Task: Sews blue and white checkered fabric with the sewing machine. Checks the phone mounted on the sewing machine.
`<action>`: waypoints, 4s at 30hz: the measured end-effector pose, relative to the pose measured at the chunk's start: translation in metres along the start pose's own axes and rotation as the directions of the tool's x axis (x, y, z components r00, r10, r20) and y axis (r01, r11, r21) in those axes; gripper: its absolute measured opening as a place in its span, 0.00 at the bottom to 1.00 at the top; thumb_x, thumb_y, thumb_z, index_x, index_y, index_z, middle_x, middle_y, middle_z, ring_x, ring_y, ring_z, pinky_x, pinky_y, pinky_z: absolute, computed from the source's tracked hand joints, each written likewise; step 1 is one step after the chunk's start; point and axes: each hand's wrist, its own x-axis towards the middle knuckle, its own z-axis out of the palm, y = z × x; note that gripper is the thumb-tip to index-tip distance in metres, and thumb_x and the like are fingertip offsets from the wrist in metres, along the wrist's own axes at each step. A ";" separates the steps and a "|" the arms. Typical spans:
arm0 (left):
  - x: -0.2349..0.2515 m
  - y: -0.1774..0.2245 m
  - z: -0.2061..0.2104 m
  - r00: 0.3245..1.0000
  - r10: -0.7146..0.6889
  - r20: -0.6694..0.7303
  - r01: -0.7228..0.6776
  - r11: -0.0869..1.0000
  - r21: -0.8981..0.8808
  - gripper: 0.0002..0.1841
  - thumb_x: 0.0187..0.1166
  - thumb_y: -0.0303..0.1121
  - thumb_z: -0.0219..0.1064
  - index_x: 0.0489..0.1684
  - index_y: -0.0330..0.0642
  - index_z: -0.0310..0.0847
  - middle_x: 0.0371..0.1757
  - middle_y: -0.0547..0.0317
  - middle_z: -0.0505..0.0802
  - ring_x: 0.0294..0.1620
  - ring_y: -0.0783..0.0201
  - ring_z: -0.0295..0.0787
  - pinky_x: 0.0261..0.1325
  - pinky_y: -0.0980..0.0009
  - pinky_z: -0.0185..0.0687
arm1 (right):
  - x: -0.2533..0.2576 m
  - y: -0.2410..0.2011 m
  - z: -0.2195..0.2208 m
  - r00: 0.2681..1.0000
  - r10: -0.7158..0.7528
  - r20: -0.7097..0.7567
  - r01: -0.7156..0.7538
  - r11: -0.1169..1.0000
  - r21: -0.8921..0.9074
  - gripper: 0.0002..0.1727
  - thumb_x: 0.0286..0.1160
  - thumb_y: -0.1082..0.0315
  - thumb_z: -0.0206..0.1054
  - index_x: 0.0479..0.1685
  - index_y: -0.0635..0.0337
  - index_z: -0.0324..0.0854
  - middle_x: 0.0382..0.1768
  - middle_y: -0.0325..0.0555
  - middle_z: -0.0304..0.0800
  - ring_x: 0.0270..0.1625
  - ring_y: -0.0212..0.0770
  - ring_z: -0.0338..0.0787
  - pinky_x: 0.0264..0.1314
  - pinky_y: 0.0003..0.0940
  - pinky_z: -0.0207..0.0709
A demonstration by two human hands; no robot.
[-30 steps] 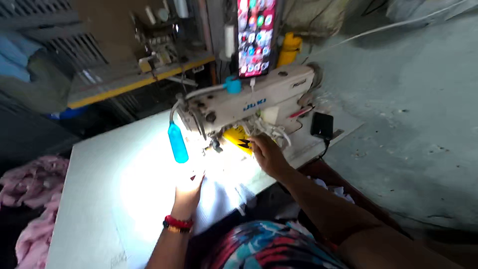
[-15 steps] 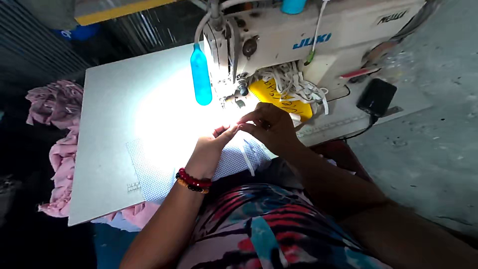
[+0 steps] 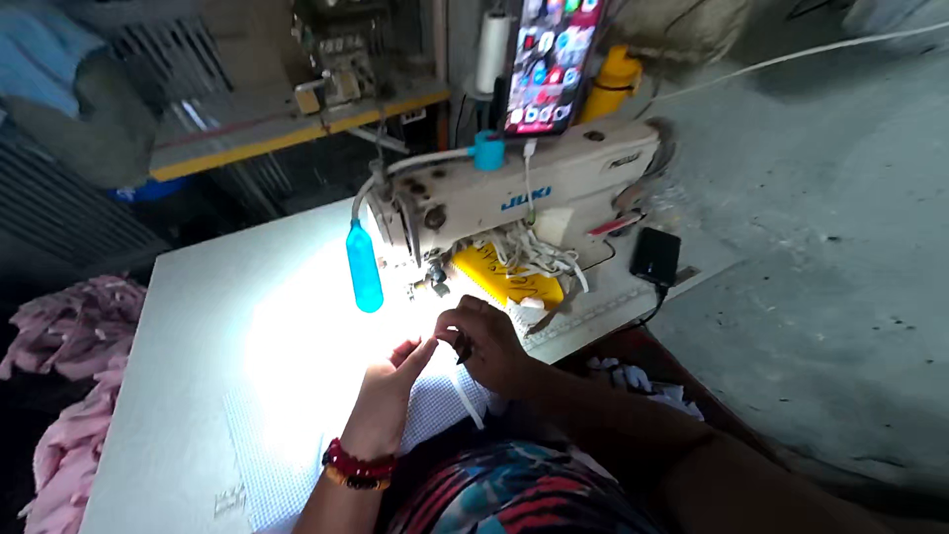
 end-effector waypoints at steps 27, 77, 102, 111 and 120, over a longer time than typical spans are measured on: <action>-0.004 -0.010 -0.013 0.964 0.266 -0.021 -0.219 0.834 0.506 0.09 0.83 0.34 0.65 0.46 0.39 0.88 0.42 0.65 0.95 0.46 0.79 0.91 0.53 0.80 0.85 | 0.202 0.030 -0.194 0.975 -0.096 -0.201 -0.107 0.588 -0.802 0.39 0.81 0.76 0.55 0.95 0.46 0.56 0.58 0.60 0.92 0.50 0.67 0.94 0.45 0.65 0.82; -0.004 -0.007 -0.011 0.935 0.340 0.101 -0.348 0.824 0.447 0.09 0.84 0.34 0.64 0.48 0.40 0.85 0.48 0.65 0.92 0.54 0.76 0.88 0.62 0.74 0.84 | 0.010 0.009 -0.072 0.848 0.344 0.404 -0.471 0.838 0.275 0.16 0.85 0.57 0.63 0.60 0.57 0.82 0.36 0.37 0.85 0.32 0.26 0.80 0.34 0.24 0.76; -0.006 -0.013 -0.017 0.929 0.355 0.104 -0.360 0.805 0.471 0.10 0.84 0.36 0.64 0.49 0.40 0.86 0.50 0.65 0.92 0.57 0.75 0.88 0.66 0.72 0.83 | -0.007 0.015 -0.049 0.855 0.483 0.187 -0.517 0.817 0.255 0.10 0.84 0.60 0.66 0.46 0.57 0.85 0.27 0.33 0.79 0.26 0.25 0.75 0.30 0.22 0.70; 0.018 -0.043 -0.046 0.864 0.503 0.033 -0.321 0.499 0.805 0.13 0.80 0.37 0.66 0.41 0.35 0.91 0.42 0.52 0.94 0.54 0.58 0.88 0.67 0.53 0.75 | -0.004 0.118 -0.086 0.941 0.335 -0.039 -0.285 0.729 -0.622 0.15 0.79 0.60 0.72 0.52 0.64 0.91 0.52 0.64 0.92 0.61 0.68 0.88 0.62 0.69 0.76; 0.032 -0.075 -0.057 0.845 0.533 0.046 -0.383 0.542 0.748 0.13 0.83 0.35 0.60 0.40 0.36 0.87 0.35 0.61 0.89 0.44 0.71 0.85 0.60 0.66 0.77 | 0.070 0.080 -0.139 0.920 -0.239 -0.310 -0.014 0.772 -0.635 0.25 0.82 0.50 0.62 0.73 0.48 0.85 0.58 0.61 0.87 0.63 0.66 0.81 0.63 0.64 0.69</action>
